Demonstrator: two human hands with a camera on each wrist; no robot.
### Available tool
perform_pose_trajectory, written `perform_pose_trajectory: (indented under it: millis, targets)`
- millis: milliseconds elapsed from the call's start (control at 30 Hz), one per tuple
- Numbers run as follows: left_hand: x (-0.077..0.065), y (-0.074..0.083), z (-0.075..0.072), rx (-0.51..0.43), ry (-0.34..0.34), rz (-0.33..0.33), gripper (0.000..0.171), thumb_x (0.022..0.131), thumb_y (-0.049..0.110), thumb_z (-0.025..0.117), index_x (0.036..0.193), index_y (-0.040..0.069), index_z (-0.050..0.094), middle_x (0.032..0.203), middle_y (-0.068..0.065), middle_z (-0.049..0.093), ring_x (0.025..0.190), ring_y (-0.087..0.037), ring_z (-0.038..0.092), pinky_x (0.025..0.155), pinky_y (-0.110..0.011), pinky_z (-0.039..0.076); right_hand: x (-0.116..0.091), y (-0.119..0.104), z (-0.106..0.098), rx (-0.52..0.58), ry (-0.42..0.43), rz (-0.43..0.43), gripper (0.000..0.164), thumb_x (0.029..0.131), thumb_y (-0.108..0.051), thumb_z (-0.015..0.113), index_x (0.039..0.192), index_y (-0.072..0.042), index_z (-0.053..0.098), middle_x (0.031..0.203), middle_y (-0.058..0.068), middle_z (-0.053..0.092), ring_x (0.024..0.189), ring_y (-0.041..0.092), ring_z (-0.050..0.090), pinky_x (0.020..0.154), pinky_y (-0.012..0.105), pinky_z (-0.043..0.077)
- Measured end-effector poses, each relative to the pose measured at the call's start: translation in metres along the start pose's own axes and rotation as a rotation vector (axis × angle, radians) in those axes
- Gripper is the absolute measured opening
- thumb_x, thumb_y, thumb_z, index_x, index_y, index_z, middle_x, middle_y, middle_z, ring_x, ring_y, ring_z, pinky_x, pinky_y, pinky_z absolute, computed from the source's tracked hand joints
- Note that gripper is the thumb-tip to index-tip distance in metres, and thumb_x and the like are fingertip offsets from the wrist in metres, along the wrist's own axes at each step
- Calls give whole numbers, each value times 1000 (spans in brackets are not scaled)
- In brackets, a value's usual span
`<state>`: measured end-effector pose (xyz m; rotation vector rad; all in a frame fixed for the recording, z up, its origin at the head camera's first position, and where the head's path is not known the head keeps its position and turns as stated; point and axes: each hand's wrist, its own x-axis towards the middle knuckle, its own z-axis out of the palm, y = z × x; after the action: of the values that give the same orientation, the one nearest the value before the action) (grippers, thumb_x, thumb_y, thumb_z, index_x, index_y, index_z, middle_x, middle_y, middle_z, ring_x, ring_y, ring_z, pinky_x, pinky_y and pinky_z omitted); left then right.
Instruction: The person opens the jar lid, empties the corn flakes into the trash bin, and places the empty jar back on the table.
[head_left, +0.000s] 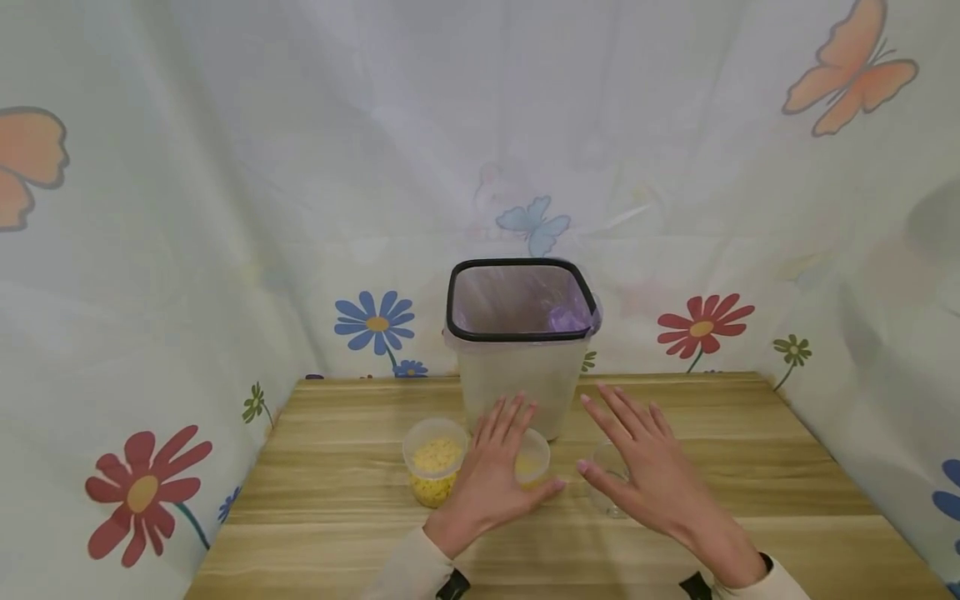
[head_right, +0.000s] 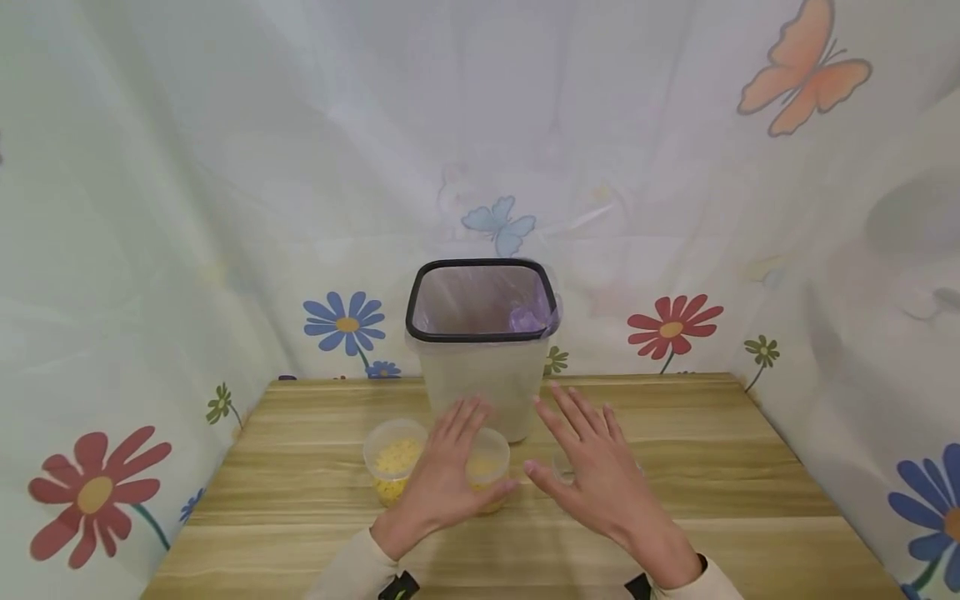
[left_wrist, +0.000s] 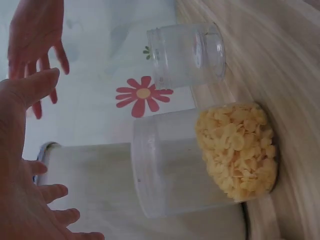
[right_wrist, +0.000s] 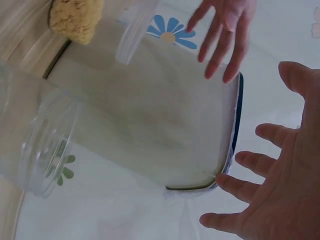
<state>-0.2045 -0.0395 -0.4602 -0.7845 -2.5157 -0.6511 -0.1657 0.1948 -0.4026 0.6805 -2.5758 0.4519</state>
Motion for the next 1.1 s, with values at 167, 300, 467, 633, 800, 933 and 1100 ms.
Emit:
perform_pose_trajectory:
  millis: [167, 300, 467, 633, 800, 933, 1100]
  targets:
    - [-5, -9, 9, -83, 8, -23, 109, 75, 67, 70, 156, 13, 22, 162, -8, 28, 150, -32, 26, 117, -50, 33, 4, -9, 2, 21, -10, -15, 79, 89, -47, 65, 156, -30, 26, 165, 0, 20, 153, 25, 18, 114, 68, 18]
    - [-11, -15, 19, -191, 3, -95, 114, 71, 66, 75, 156, 13, 19, 162, -7, 27, 149, -29, 29, 115, -51, 35, 6, -14, 7, 22, 8, -30, 79, 89, -48, 66, 155, -28, 28, 165, -1, 21, 151, 27, 21, 114, 68, 18]
    - [-17, -22, 34, -299, 0, -219, 123, 67, 66, 79, 158, 15, 14, 163, -5, 22, 147, -29, 31, 114, -52, 36, 8, -17, 13, 38, 19, -49, 78, 87, -47, 67, 154, -26, 33, 164, 1, 24, 149, 31, 27, 112, 70, 20]
    - [-19, -27, 45, -386, 23, -306, 129, 62, 65, 83, 158, 21, 10, 163, -6, 22, 145, -32, 34, 113, -53, 37, 8, -18, 16, 41, 16, -54, 78, 87, -47, 68, 154, -28, 32, 162, 6, 29, 148, 34, 29, 111, 71, 21]
    - [-20, -33, 56, -448, 33, -358, 131, 59, 67, 83, 158, 25, 8, 161, -8, 29, 142, -32, 39, 111, -53, 38, 8, -19, 18, 52, 10, -55, 79, 87, -47, 68, 154, -29, 31, 162, 7, 29, 147, 35, 30, 111, 71, 21]
    - [-22, -37, 65, -537, 12, -402, 130, 60, 61, 86, 157, 25, 8, 158, -12, 33, 139, -32, 42, 111, -53, 38, 8, -20, 20, 66, -1, -44, 79, 88, -47, 67, 155, -31, 30, 162, 6, 28, 148, 34, 29, 111, 70, 21]
    - [-22, -39, 72, -668, 8, -441, 127, 61, 52, 89, 157, 24, 11, 154, -12, 37, 136, -29, 45, 111, -52, 37, 9, -19, 21, 73, -16, -34, 77, 88, -48, 67, 154, -28, 32, 162, 6, 28, 148, 33, 28, 111, 70, 21]
